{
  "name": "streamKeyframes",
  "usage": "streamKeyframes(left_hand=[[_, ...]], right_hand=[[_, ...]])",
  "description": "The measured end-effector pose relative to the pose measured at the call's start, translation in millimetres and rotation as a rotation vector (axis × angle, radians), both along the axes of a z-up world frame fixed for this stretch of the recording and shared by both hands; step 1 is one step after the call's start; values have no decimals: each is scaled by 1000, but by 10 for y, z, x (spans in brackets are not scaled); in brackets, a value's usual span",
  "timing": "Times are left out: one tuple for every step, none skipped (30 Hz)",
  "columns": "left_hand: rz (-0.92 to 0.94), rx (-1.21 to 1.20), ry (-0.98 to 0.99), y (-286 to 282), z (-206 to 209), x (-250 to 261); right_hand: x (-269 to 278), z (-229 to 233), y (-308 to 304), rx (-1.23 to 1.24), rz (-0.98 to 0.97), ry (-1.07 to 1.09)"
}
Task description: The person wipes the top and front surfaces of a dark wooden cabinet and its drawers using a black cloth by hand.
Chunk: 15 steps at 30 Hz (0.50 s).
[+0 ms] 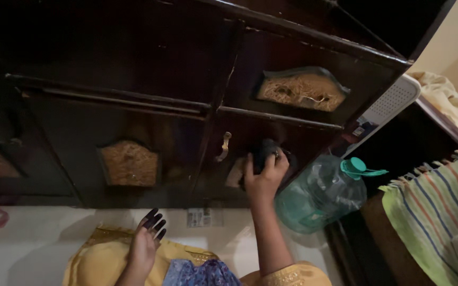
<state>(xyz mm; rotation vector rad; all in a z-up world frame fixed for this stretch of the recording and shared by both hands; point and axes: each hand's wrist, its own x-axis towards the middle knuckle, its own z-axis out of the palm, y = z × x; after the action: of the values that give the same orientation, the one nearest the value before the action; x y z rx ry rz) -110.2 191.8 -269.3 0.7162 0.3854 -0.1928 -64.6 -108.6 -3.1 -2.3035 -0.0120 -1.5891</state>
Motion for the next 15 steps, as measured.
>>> streamKeyframes(left_hand=[[4, -12, 9, 6, 9, -8], [15, -32, 11, -3, 26, 24], [17, -31, -3, 11, 39, 54], [14, -28, -7, 21, 29, 26], [11, -25, -11, 19, 18, 7], [11, -31, -14, 15, 15, 9], [12, -37, -16, 4, 17, 20], [7, -38, -21, 11, 26, 37], [4, -33, -7, 13, 31, 18], [7, -33, 0, -4, 42, 26], [11, -33, 6, -6, 50, 41], [13, -40, -2, 1, 43, 33], [15, -47, -10, 32, 33, 33], [19, -57, -17, 38, 17, 38], [16, -54, -19, 24, 5, 56]], right_hand=[[-46, -9, 18, 4, -23, -4], [-31, 8, 25, 1, -39, -14], [4, 23, 36, 151, -15, -46], [-1, 13, 37, 304, 2, -68], [-1, 13, 42, 457, 20, -89], [3, 32, 45, 367, 46, -133], [28, 75, 50, 276, 73, -174], [16, 107, 67, 189, 95, -218], [-42, 124, 92, 41, 68, -183], [-62, 161, 119, -111, 47, -153], [-75, 196, 143, -263, 26, -123], [-88, 226, 145, -242, 21, -136], [-96, 249, 143, -222, 17, -149], [-93, 269, 136, -204, 16, -161], [-80, 269, 157, -183, 24, -167]])
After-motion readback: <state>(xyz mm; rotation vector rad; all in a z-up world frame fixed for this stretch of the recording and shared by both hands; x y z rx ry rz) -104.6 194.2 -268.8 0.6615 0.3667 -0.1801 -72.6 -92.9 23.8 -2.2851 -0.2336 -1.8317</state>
